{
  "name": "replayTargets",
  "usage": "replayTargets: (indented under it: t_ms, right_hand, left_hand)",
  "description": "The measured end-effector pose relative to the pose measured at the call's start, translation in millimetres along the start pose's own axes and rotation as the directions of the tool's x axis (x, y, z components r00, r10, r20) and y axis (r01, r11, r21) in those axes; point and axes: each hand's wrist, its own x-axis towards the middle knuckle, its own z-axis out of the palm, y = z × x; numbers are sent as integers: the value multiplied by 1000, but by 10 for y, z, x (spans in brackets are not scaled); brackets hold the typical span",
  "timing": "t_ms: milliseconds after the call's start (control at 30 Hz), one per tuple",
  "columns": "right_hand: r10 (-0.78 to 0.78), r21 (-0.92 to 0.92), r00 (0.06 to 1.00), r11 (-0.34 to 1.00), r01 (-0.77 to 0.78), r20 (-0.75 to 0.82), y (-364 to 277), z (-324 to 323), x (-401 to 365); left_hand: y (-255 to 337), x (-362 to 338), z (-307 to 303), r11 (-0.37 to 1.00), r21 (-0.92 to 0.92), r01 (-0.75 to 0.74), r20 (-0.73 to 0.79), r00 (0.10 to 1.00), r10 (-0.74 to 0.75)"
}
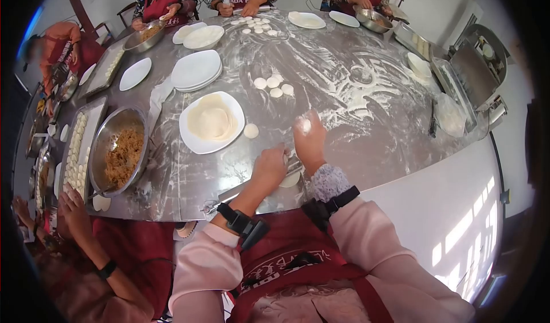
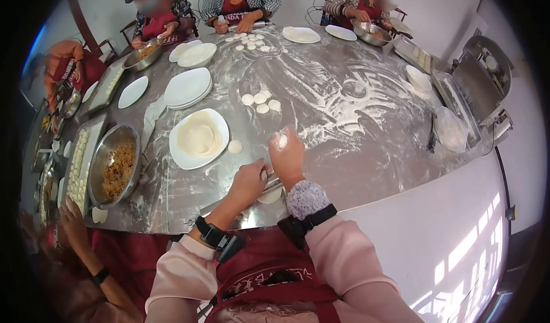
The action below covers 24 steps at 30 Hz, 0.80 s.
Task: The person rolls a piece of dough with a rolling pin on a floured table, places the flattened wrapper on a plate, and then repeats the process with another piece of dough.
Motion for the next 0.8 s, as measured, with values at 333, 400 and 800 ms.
replayTargets:
  t_ms: [333,400,800]
  right_hand:
    - [160,129,987,978,-161,22,92,-297,-315]
    - [15,19,1000,1000,-15,-15,32,-43,-69]
    - [168,72,984,982,-172,58,60,-364,-353]
  left_hand:
    - [-115,-126,-90,996,-76,-57,115,991,65]
    - [-32,-30,12,995,-59,-81,35,996,83]
    - [-138,-142,-114,993,-106,-61,101,992,71]
